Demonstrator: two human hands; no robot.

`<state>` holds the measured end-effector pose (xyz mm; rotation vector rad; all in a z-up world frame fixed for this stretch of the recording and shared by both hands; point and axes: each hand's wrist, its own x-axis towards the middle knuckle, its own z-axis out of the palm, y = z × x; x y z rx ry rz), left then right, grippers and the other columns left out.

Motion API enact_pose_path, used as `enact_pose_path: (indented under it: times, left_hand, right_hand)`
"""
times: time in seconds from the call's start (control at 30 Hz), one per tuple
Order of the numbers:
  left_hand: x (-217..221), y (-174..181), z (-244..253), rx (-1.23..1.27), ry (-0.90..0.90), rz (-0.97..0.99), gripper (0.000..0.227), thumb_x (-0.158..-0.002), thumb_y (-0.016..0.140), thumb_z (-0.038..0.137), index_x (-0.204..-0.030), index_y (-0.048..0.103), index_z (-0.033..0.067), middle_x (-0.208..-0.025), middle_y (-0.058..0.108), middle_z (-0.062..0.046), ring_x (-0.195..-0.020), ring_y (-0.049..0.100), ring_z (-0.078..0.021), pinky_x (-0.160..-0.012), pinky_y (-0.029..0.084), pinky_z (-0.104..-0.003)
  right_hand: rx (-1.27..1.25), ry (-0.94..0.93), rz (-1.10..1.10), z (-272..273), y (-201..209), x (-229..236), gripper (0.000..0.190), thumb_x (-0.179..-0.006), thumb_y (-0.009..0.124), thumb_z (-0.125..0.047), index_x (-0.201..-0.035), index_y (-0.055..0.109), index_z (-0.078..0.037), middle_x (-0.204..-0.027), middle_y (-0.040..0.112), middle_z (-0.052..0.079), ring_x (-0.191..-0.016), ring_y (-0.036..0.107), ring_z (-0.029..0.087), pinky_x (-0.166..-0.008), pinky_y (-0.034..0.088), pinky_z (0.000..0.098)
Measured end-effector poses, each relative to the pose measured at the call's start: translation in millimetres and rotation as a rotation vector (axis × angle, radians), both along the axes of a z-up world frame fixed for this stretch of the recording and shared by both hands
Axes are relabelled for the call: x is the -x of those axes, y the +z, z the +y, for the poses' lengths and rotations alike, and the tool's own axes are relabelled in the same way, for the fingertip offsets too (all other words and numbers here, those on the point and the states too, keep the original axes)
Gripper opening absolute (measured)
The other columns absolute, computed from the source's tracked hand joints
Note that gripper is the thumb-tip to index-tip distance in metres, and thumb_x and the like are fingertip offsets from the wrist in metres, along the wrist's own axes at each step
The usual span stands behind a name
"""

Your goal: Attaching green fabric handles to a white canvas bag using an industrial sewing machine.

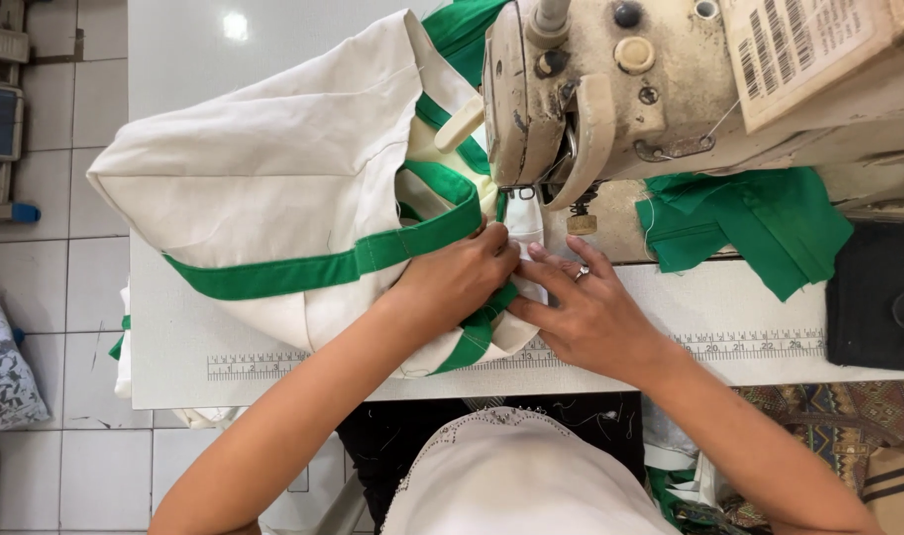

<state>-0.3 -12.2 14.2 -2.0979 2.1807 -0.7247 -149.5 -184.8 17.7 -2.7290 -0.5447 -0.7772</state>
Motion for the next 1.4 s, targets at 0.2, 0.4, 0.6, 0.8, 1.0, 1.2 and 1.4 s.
enact_pose_path:
  times: [0.2,0.4,0.6,0.8,1.0,1.2,1.4]
  left_hand:
    - [4,23,8,-0.168,0.139,0.866,0.030,-0.099,0.052,0.030,-0.093,0.067,0.0040,-0.105,0.049,-0.003,-0.096,0.067,-0.0297,-0.096,0.053,-0.036]
    - [-8,-11,10,-0.230,0.008,0.513,0.033,-0.093,0.047,0.021,-0.110,0.067,0.0011,-0.110,0.059,-0.016,-0.129,0.046,-0.0411,-0.117,0.036,-0.043]
    - [7,6,15,-0.243,0.227,0.548,0.051,-0.098,0.039,0.035,-0.136,0.059,0.0086,-0.134,0.049,-0.015,-0.134,0.042,-0.0389,-0.095,0.039,-0.064]
    - [8,25,13,-0.173,0.269,0.521,0.053,-0.090,0.043,0.038,-0.131,0.067,0.0128,-0.140,0.051,-0.019,-0.110,0.059,-0.0353,-0.079,0.035,-0.046]
    - [3,19,10,-0.092,0.292,0.511,0.056,-0.084,0.048,0.039,-0.131,0.067,0.0138,-0.138,0.053,-0.021,-0.099,0.063,-0.0380,-0.078,0.034,-0.045]
    - [-8,20,3,-0.053,0.304,0.532,0.054,-0.085,0.050,0.037,-0.130,0.068,0.0138,-0.137,0.054,-0.020,-0.089,0.067,-0.0394,-0.077,0.035,-0.045]
    - [-20,23,-1,-0.011,0.292,0.532,0.048,-0.083,0.052,0.036,-0.123,0.069,0.0157,-0.128,0.056,-0.018,-0.081,0.068,-0.0398,-0.072,0.035,-0.046]
  right_hand:
    - [-0.306,0.116,0.377,-36,30,-30,0.058,-0.080,0.062,-0.007,-0.136,0.065,-0.021,-0.122,0.070,0.013,-0.114,0.067,0.040,-0.093,0.050,0.0614]
    - [0.109,-0.125,0.067,-34,8,-57,0.038,-0.090,0.066,-0.040,-0.118,0.076,-0.017,-0.101,0.073,0.017,-0.105,0.070,0.041,-0.090,0.052,0.0587]
    - [0.172,-0.195,0.044,-30,10,-53,0.047,-0.077,0.074,-0.047,-0.112,0.078,-0.015,-0.103,0.072,0.021,-0.106,0.066,0.047,-0.086,0.051,0.0637]
    - [0.158,-0.217,0.057,-34,-14,-53,0.046,-0.077,0.073,-0.048,-0.110,0.077,-0.016,-0.103,0.071,0.018,-0.107,0.066,0.047,-0.085,0.052,0.0647]
    - [0.195,-0.284,0.146,-38,-15,-58,0.049,-0.087,0.066,-0.056,-0.109,0.076,-0.014,-0.115,0.071,0.019,-0.118,0.065,0.044,-0.096,0.051,0.0635]
    - [0.071,-0.389,0.239,-37,-19,-67,0.071,-0.088,0.069,-0.060,-0.130,0.070,-0.004,-0.137,0.066,0.027,-0.129,0.060,0.048,-0.106,0.046,0.0644]
    - [-0.042,-0.400,0.443,-40,-11,-74,0.075,-0.086,0.071,-0.063,-0.133,0.068,-0.005,-0.138,0.065,0.023,-0.124,0.061,0.045,-0.108,0.046,0.0594]
